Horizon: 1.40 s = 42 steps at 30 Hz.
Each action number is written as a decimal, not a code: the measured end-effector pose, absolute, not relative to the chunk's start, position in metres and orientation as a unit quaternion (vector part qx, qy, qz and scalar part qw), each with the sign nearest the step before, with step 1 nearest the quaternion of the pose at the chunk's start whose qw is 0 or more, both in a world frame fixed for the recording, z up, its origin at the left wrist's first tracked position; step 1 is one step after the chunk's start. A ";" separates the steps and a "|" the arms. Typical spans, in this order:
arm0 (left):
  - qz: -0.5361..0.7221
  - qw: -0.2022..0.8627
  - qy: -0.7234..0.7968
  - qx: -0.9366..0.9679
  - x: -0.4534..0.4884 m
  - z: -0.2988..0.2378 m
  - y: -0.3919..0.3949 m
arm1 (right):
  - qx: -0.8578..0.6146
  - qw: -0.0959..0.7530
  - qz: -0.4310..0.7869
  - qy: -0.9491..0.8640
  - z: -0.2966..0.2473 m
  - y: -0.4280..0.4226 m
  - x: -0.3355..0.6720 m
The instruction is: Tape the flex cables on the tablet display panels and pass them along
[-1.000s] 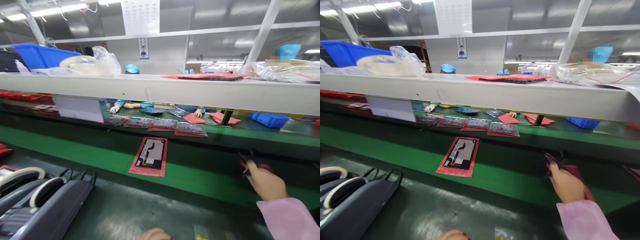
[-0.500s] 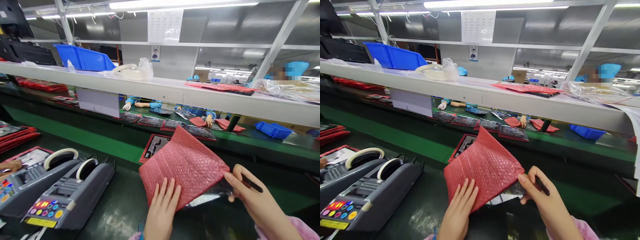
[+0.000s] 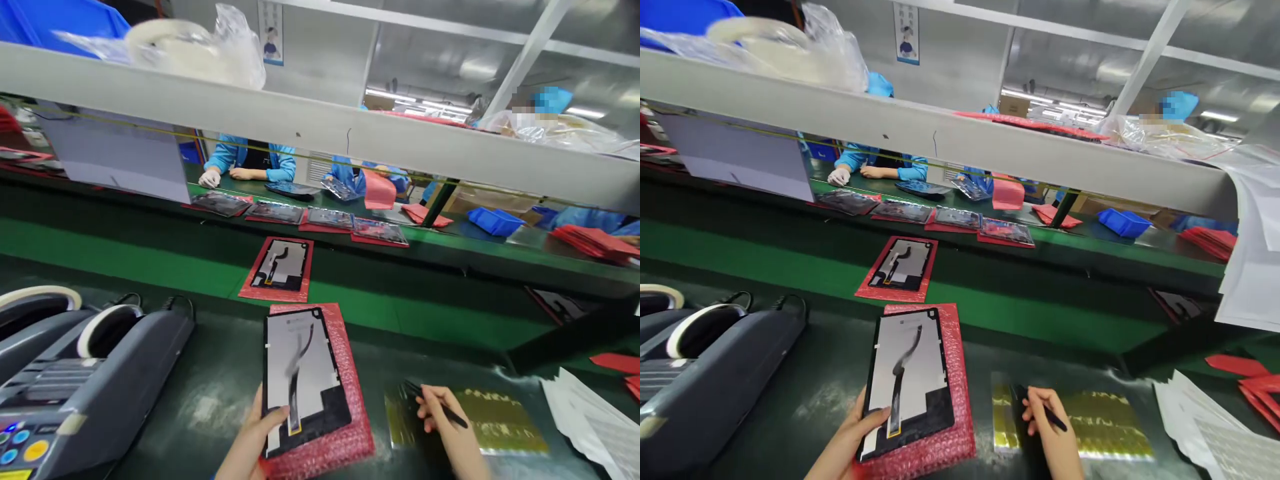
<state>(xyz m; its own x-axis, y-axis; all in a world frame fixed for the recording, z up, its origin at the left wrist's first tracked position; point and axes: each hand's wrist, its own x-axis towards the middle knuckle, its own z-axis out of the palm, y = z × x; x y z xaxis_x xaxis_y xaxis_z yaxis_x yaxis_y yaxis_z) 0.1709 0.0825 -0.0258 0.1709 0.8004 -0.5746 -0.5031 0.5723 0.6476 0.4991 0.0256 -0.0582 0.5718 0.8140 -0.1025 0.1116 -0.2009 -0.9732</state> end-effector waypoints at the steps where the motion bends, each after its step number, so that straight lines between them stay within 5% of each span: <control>1: 0.428 0.739 0.489 0.178 0.168 -0.035 0.082 | -0.715 0.528 0.316 -0.331 -0.064 0.022 0.496; 8: 0.490 0.493 0.552 0.461 0.151 -0.095 0.073 | -0.739 0.499 0.294 -0.344 -0.065 0.015 0.491; 13: 0.395 0.275 0.565 0.670 0.138 -0.081 0.055 | -0.747 0.484 0.321 -0.325 -0.056 0.017 0.488; 18: 0.308 0.189 0.481 0.799 0.127 -0.067 0.050 | -0.757 0.489 0.290 -0.323 -0.061 0.014 0.493; 25: 0.217 0.182 0.383 0.879 0.119 -0.056 0.050 | -0.687 0.532 0.319 -0.379 -0.076 -0.003 0.463; 32: 0.207 0.199 0.384 0.878 0.119 -0.057 0.049 | -0.589 0.470 0.495 -0.433 -0.079 0.000 0.368; 42: 0.205 0.221 0.389 0.871 0.121 -0.054 0.048 | -0.584 0.444 0.516 -0.443 -0.080 0.008 0.346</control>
<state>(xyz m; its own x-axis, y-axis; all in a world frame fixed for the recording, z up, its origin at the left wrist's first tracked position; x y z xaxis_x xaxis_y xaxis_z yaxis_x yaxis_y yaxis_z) 0.1213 0.0480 -0.0543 0.6131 0.7680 0.1852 0.5872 -0.5998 0.5435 0.3456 0.0076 -0.0805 0.0757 0.9751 -0.2082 0.0594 -0.2129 -0.9753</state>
